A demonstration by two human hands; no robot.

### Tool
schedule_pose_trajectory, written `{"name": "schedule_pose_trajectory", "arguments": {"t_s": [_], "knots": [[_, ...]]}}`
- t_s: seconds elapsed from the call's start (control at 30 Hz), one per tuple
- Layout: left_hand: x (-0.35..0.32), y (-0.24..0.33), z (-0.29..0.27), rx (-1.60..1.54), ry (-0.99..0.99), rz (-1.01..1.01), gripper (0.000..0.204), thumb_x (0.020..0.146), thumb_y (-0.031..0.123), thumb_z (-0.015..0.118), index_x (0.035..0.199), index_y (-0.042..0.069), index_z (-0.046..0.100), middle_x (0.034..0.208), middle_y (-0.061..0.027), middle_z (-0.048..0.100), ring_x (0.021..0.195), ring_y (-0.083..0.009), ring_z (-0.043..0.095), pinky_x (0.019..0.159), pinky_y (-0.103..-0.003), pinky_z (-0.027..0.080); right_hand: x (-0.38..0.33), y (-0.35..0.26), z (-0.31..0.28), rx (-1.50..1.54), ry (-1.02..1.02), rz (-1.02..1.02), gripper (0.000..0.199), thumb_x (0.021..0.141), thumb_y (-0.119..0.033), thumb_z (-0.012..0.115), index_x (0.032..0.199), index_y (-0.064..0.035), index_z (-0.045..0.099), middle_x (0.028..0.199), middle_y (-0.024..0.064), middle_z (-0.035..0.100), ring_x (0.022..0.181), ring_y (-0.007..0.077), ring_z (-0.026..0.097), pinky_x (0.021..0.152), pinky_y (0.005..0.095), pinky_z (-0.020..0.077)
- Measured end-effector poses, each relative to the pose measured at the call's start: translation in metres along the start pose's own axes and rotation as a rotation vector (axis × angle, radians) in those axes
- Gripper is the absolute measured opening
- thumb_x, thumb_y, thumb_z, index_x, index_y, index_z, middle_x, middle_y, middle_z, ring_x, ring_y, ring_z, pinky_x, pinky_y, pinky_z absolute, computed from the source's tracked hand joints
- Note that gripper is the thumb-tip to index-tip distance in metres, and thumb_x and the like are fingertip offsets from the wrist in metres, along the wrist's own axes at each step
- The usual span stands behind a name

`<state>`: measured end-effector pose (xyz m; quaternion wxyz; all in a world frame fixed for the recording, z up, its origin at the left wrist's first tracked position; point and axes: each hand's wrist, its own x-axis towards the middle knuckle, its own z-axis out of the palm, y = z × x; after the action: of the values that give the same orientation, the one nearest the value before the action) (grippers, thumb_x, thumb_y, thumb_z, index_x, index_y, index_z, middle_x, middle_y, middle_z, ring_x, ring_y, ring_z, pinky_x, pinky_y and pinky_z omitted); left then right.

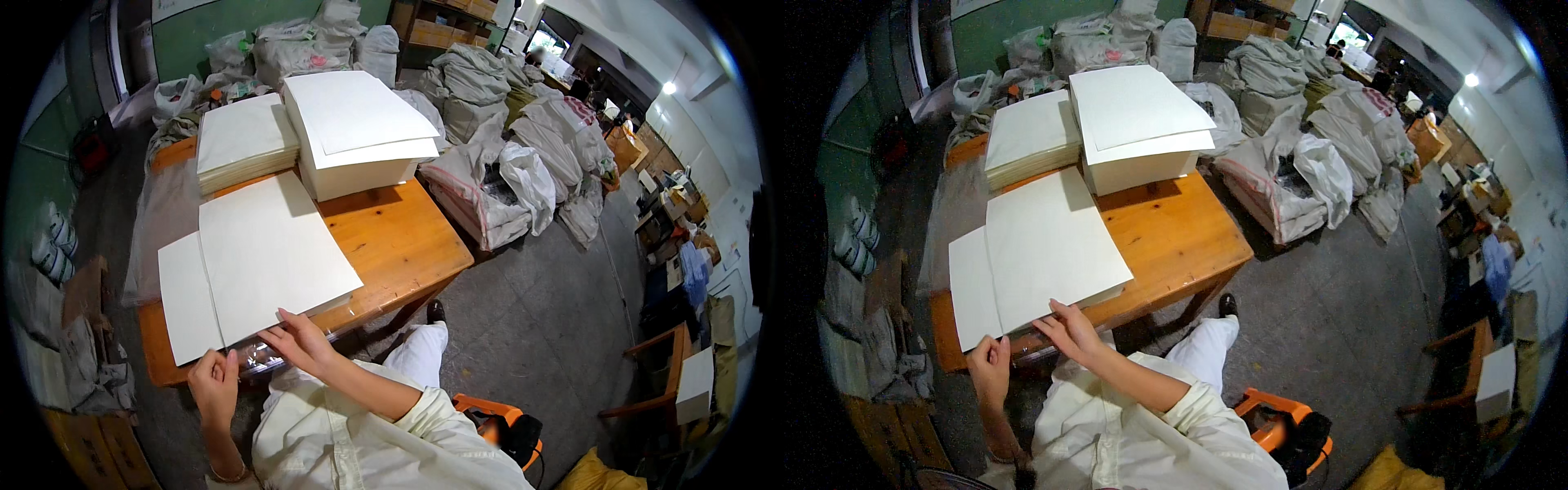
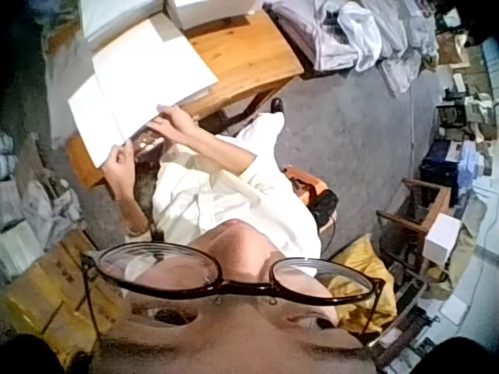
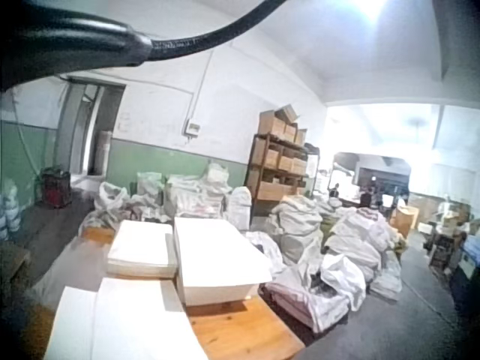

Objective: The person sits on the floor in a warehouse and repeatedly packages stacks of white paper. They place a stack of paper into a clear plastic bag, smooth the surface, and seal the bag. The person then places the packaged stack on the floor and repeats the process with a new stack.

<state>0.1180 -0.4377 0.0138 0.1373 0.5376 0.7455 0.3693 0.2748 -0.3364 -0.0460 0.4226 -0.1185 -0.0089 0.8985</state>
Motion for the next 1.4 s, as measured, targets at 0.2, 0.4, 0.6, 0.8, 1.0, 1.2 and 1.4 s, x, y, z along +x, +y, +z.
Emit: {"name": "schedule_pose_trajectory", "arguments": {"t_s": [0.2, 0.4, 0.6, 0.8, 1.0, 1.2, 1.4], "knots": [[-0.026, -0.061, 0.018, -0.596, -0.312, -0.371, 0.033, 0.095, 0.027, 0.054, 0.086, -0.004, 0.062, 0.074, -0.0073, 0.064, 0.051, -0.0080, 0.053, 0.045, -0.020, 0.040, -0.030, -0.026, -0.010, -0.119, -0.022, 0.318, 0.027, 0.097, -0.012, 0.042, 0.121, 0.0014, 0.045, 0.126, 0.0170, 0.049, 0.114, 0.0279, 0.053, 0.103, 0.0393, 0.0431], [-0.011, -0.075, 0.037, -0.699, -0.410, -0.342, 0.033, 0.094, 0.026, 0.054, 0.088, -0.004, 0.065, 0.079, -0.0113, 0.067, 0.050, -0.0115, 0.059, 0.044, -0.020, 0.042, -0.075, -0.019, 0.024, -1.051, -0.308, 0.147, 0.026, 0.095, -0.016, 0.053, 0.117, -0.0033, 0.057, 0.120, 0.0114, 0.059, 0.095, 0.0193, 0.061, 0.081, 0.0310, 0.0507], [-0.020, -0.077, 0.034, -0.820, -0.404, -0.338, 0.037, 0.099, 0.025, 0.043, 0.088, -0.003, 0.063, 0.079, -0.0130, 0.068, 0.057, -0.0162, 0.064, 0.051, -0.023, 0.048, -0.026, 0.022, 0.028, -1.967, -0.468, -0.879, 0.018, 0.079, -0.015, 0.065, 0.093, -0.0049, 0.065, 0.123, 0.0150, 0.053, 0.108, 0.0304, 0.051, 0.089, 0.0380, 0.0445], [-0.029, -0.084, 0.034, -1.136, -0.341, -0.551, 0.037, 0.098, 0.027, 0.039, 0.096, -0.003, 0.060, 0.087, -0.0146, 0.068, 0.072, -0.0228, 0.067, 0.059, -0.030, 0.051, -0.005, 0.047, 0.006, -1.993, -0.458, -0.927, 0.018, 0.068, -0.014, 0.062, 0.081, -0.0023, 0.066, 0.124, 0.0149, 0.051, 0.109, 0.0300, 0.050, 0.089, 0.0360, 0.0441], [-0.032, -0.089, 0.045, -1.198, -0.319, -0.575, 0.039, 0.094, 0.026, 0.038, 0.102, -0.006, 0.058, 0.094, -0.0163, 0.066, 0.081, -0.0250, 0.065, 0.067, -0.036, 0.051, -0.011, 0.037, -0.005, -2.097, -0.446, -0.916, 0.019, 0.069, -0.016, 0.061, 0.082, -0.0028, 0.064, 0.125, 0.0132, 0.052, 0.112, 0.0287, 0.049, 0.089, 0.0367, 0.0441], [-0.030, -0.079, 0.045, -1.177, -0.328, -0.554, 0.040, 0.094, 0.025, 0.036, 0.103, -0.007, 0.058, 0.094, -0.0155, 0.065, 0.081, -0.0239, 0.064, 0.069, -0.036, 0.050, -0.023, 0.034, 0.002, -2.084, -0.430, -0.952, 0.021, 0.069, -0.015, 0.059, 0.085, -0.0028, 0.063, 0.125, 0.0124, 0.052, 0.114, 0.0281, 0.048, 0.090, 0.0369, 0.0426], [-0.031, -0.074, 0.044, -1.297, -0.379, -0.568, 0.043, 0.094, 0.028, 0.033, 0.106, -0.005, 0.058, 0.095, -0.0141, 0.065, 0.086, -0.0231, 0.063, 0.074, -0.036, 0.049, -0.027, 0.036, -0.001, -2.114, -0.379, -0.964, 0.017, 0.071, -0.015, 0.061, 0.084, -0.0036, 0.061, 0.130, 0.0118, 0.051, 0.115, 0.0273, 0.048, 0.090, 0.0377, 0.0421]]}}
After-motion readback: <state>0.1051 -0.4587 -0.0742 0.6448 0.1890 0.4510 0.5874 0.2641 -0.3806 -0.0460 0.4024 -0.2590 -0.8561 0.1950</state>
